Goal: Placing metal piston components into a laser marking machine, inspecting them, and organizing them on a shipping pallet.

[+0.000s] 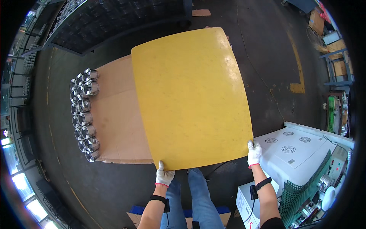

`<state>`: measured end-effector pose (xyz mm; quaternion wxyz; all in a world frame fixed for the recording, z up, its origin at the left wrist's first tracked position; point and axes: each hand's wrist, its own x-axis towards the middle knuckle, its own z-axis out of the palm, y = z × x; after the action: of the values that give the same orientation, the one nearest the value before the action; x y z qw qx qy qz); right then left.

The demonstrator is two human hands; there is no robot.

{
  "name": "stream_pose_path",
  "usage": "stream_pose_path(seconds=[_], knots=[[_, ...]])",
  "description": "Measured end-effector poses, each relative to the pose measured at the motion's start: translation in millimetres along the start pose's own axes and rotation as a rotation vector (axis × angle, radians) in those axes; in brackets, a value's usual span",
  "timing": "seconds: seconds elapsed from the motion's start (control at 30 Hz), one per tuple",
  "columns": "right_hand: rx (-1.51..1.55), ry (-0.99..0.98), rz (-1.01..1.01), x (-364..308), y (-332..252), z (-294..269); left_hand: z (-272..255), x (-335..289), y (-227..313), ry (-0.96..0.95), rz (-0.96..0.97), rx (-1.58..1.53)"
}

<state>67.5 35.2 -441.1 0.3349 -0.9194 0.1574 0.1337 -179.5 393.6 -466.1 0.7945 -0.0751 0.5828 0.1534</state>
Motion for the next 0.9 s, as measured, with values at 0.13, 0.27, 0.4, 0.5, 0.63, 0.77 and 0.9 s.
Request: stream_pose_path(seconds=[0.13,0.27,0.4,0.5,0.63,0.77,0.9], knots=[[-0.191,-0.028,0.003,10,24,7,-2,1,-9,-0.042,-0.076,-0.018],[-0.054,-0.087,0.125,11,34,9,0,4,-16,-0.013,-0.076,-0.039],[-0.147,-0.185,0.221,25,33,6,-4,11,-19,0.02,-0.037,0.084],[-0.154,-0.182,0.202,21,28,8,-3,8,-21,0.086,0.067,0.33],[-0.325,-0.223,0.217,22,20,11,3,6,-24,0.197,0.162,0.562],[-0.429,-0.241,0.222,26,27,15,-2,9,-19,0.18,0.151,0.566],[-0.482,-0.189,0.156,35,57,19,-4,16,-20,0.114,0.111,0.549]])
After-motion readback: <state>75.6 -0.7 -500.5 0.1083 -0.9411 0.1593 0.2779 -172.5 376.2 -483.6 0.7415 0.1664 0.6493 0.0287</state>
